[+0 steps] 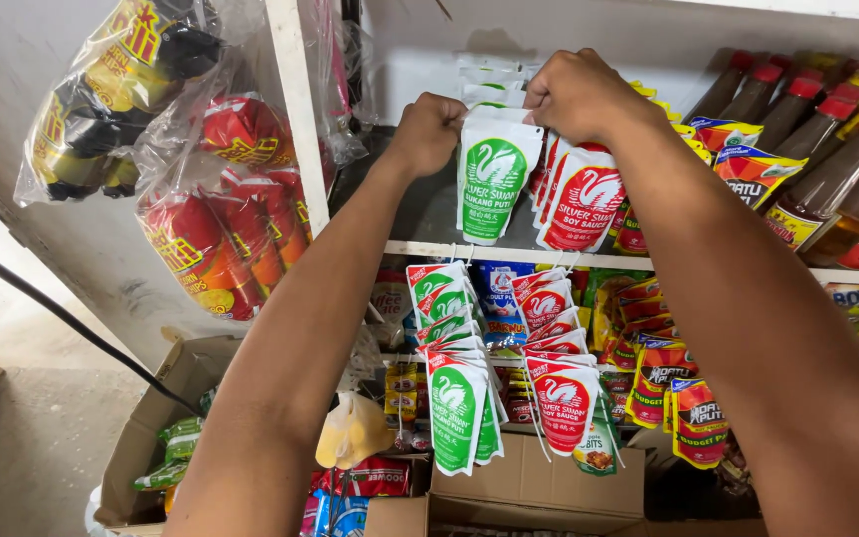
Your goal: Stocking retail shelves with condiment pouches and bottles from a cardboard box.
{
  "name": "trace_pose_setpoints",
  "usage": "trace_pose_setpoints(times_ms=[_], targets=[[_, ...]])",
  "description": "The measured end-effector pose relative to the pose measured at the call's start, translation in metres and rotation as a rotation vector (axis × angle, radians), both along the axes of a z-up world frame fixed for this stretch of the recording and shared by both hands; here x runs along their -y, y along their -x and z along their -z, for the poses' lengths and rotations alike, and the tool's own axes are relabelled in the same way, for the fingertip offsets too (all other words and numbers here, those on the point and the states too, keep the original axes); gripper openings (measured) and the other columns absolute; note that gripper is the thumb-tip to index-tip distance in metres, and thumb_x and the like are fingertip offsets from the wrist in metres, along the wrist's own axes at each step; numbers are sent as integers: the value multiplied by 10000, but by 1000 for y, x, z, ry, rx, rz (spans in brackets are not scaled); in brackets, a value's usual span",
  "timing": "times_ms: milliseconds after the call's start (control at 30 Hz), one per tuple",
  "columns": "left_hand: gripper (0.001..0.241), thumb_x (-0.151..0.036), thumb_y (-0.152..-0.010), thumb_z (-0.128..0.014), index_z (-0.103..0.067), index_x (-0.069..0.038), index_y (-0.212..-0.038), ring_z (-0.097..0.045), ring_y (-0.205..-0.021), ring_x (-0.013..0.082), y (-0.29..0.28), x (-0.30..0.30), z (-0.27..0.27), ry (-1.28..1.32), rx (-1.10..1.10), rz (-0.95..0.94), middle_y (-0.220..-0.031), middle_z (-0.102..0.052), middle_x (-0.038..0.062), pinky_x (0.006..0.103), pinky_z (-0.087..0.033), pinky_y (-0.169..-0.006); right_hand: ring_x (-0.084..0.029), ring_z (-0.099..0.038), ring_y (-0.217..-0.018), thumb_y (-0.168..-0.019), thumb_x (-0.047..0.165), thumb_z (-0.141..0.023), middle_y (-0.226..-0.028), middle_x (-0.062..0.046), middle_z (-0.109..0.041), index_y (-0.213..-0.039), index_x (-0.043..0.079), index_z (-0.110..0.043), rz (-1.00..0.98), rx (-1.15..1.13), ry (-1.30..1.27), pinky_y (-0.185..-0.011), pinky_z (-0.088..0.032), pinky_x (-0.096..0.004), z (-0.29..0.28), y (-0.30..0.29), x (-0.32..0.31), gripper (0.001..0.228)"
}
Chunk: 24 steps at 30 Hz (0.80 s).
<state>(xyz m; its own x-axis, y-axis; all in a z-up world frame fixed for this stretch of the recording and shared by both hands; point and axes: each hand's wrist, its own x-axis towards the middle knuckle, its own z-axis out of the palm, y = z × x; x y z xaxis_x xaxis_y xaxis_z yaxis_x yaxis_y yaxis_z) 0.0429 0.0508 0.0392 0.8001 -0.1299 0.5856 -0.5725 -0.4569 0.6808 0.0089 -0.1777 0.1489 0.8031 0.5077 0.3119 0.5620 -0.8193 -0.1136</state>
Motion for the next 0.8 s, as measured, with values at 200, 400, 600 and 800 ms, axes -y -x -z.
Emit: trace_pose_setpoints(times_ms=[200, 400, 600, 800], targets=[[112, -110, -938, -684, -777, -47, -941, -606, -662, 126, 0, 1, -6, -13, 35, -2, -756, -737, 106, 313, -517, -690, -291, -716, -882, -870, 183, -812, -976, -178, -759, -1071, 68, -792, 55, -7, -43, -811, -538, -426, -7, 10, -1, 233], [96, -71, -780, -759, -744, 6, -834, -597, -678, 118, -8, -9, -12, -68, 30, 33, -733, -715, 85, 313, -507, -640, -263, -707, -878, -955, 163, -679, -975, -129, -767, -1103, 102, -789, 43, -92, -4, -807, -536, -406, -14, 8, 3, 194], [206, -85, -747, -759, -760, -11, -940, -718, -741, 138, -19, -21, -34, 74, 245, -25, -818, -763, 56, 301, -572, -689, -219, -730, -933, -926, 158, -681, -1018, -88, -776, -1097, 95, -785, -16, 11, -136, -868, -550, -360, -13, -42, 18, 209], [265, -213, -767, -883, -752, -24, -900, -701, -698, 161, -40, 2, -27, -25, 103, -82, -775, -748, 82, 322, -555, -670, -213, -769, -947, -852, 158, -756, -993, -92, -802, -1064, 81, -788, -52, -74, -26, -905, -565, -353, -8, -61, 5, 227]])
